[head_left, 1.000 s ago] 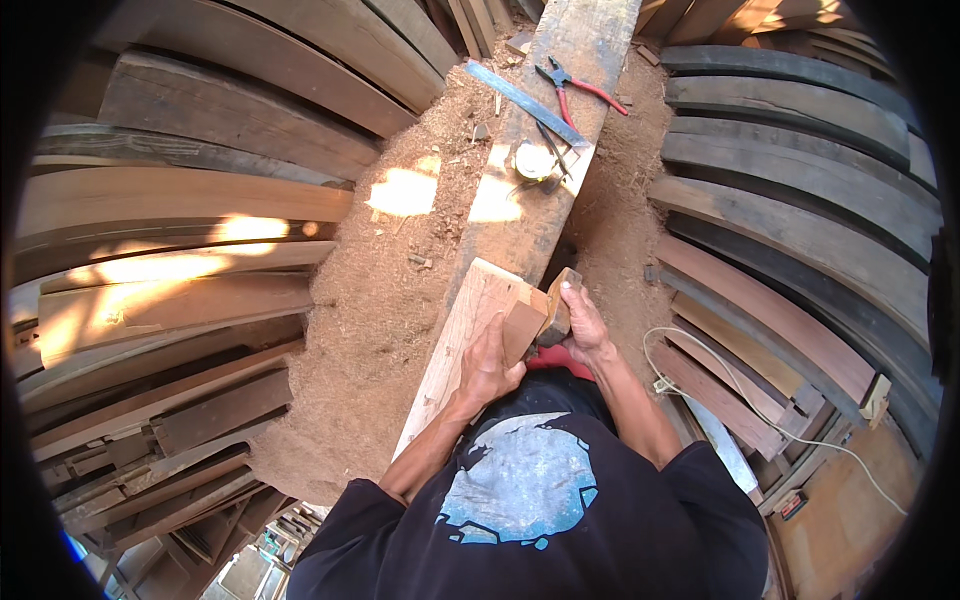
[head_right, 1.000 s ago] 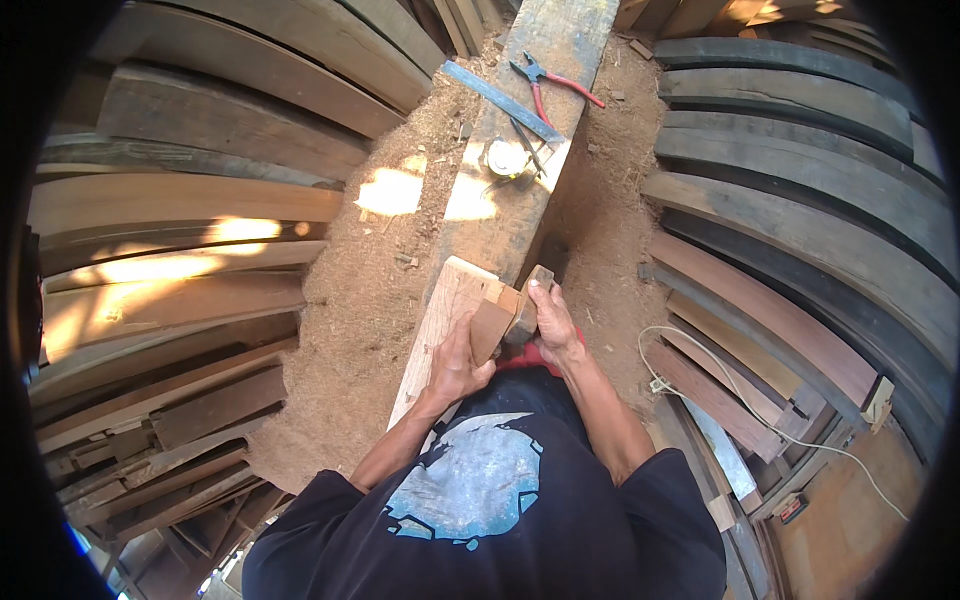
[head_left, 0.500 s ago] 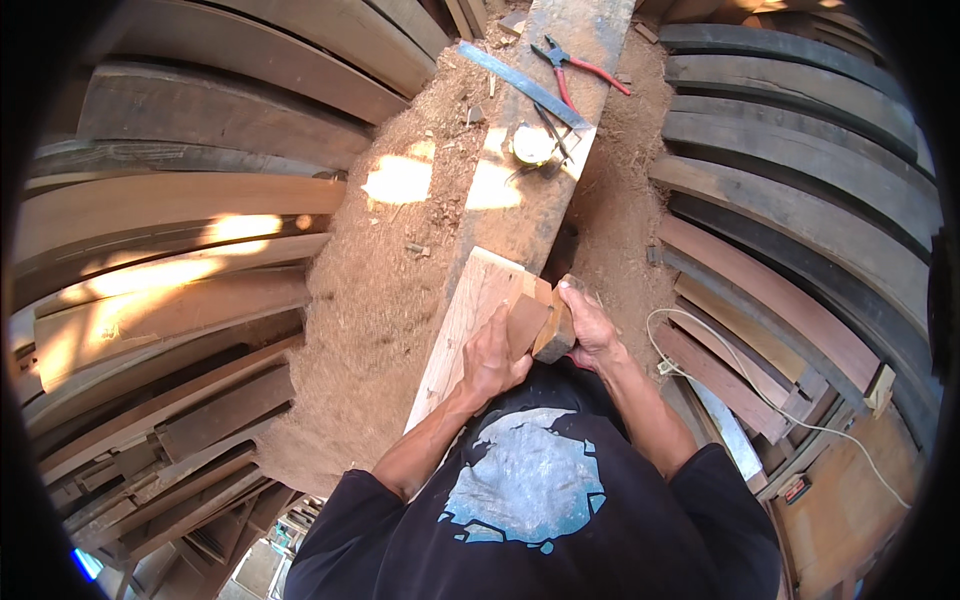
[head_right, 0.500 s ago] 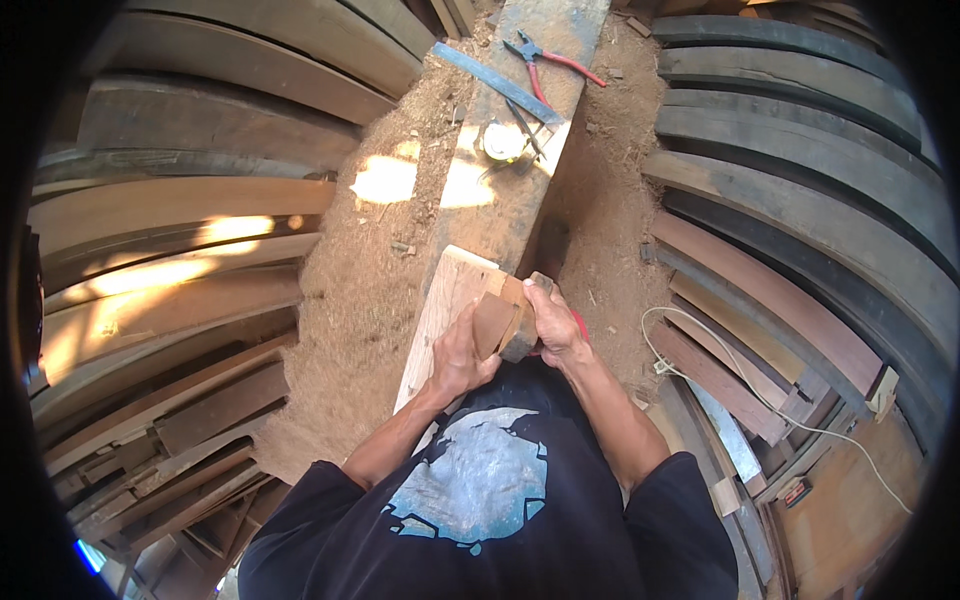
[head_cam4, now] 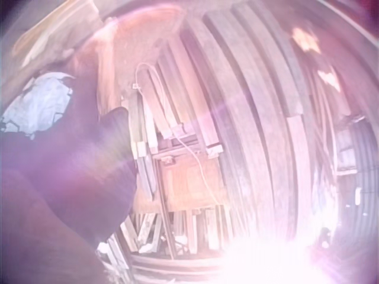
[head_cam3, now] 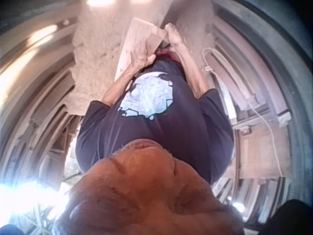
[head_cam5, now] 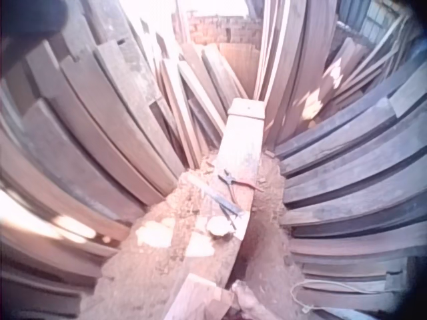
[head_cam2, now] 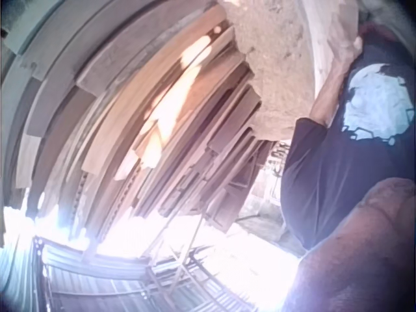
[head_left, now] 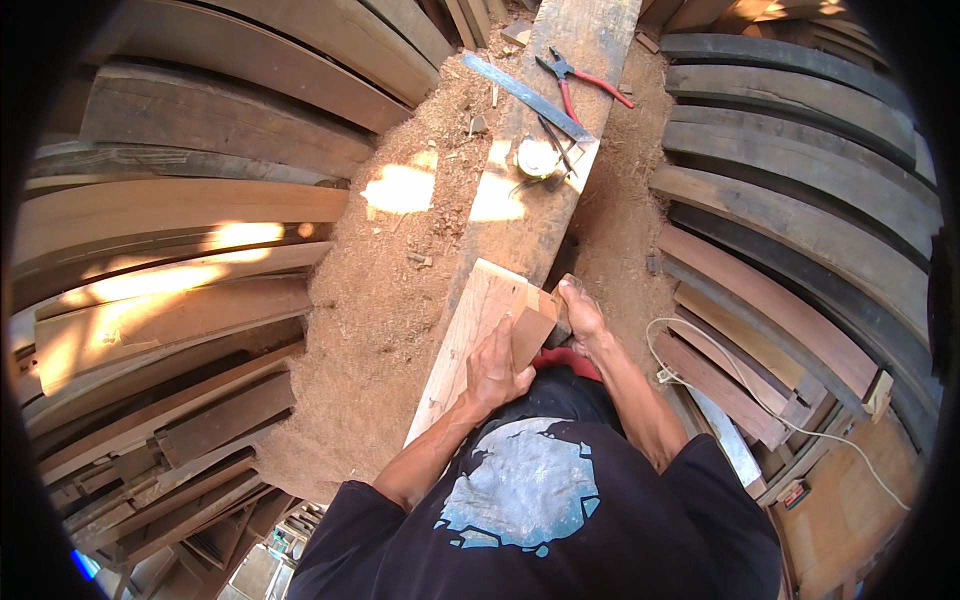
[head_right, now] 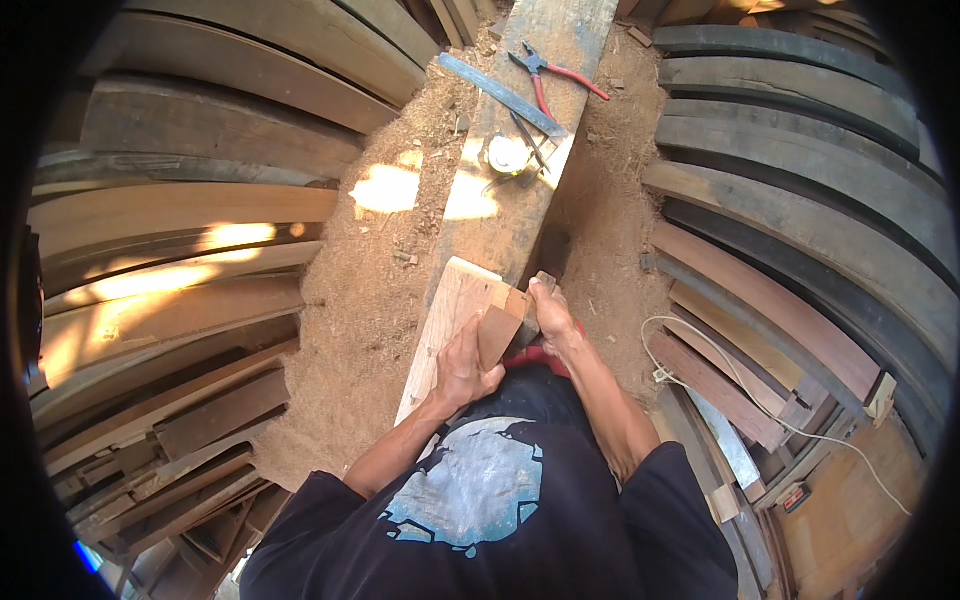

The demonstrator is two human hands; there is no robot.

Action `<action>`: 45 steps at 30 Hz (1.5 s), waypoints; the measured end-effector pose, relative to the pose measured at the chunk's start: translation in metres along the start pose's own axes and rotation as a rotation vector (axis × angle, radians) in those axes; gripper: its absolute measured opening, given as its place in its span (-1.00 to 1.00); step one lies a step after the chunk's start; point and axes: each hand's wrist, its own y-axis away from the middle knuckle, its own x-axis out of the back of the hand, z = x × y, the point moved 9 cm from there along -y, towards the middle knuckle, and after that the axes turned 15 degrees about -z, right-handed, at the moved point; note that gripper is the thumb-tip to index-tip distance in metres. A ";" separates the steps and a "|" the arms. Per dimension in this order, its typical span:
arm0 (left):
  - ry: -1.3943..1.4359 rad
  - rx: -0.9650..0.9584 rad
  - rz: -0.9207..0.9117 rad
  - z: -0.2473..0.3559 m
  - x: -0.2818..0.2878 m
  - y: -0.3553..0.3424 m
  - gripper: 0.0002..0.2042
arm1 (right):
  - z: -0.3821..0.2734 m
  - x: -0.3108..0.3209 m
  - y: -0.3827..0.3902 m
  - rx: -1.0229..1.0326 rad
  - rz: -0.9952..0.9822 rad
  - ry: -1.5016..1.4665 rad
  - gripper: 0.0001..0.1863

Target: The person measures and marks a piece of wood using a try square and a pencil. They then use a sanding block to smooth the edges of the wood. Finally, they pick up another piece of wood and place it on the workbench.

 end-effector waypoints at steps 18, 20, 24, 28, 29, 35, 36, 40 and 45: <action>0.021 -0.015 0.029 0.001 -0.003 0.005 -0.09 | 0.010 0.029 -0.022 0.048 -0.103 0.026 -0.55; 0.041 0.024 0.029 -0.001 -0.001 0.005 -0.11 | 0.016 0.032 -0.013 0.018 -0.135 0.009 -0.53; 0.046 0.080 0.080 -0.008 0.025 -0.007 -0.15 | 0.007 0.044 0.002 0.176 -0.130 0.051 -0.58; 0.063 0.087 0.105 -0.014 0.052 -0.018 -0.13 | -0.023 0.010 0.024 0.358 -0.246 0.188 -0.47; 0.051 0.052 0.140 -0.016 0.056 -0.016 -0.11 | -0.033 -0.002 0.027 0.441 -0.255 0.227 -0.43; 0.637 0.186 -0.032 -0.099 0.030 0.069 -0.09 | -0.067 -0.084 0.058 0.767 -0.176 0.577 -0.20; 0.631 0.210 -0.060 -0.106 0.024 0.094 -0.09 | -0.065 -0.090 0.058 0.800 -0.138 0.631 -0.17; 0.367 0.232 -0.097 -0.146 -0.023 0.190 0.05 | -0.047 -0.098 0.065 0.917 0.025 0.791 -0.16; 0.029 0.293 -0.028 -0.152 -0.053 0.260 0.05 | 0.014 -0.101 0.041 0.850 -0.023 0.778 -0.12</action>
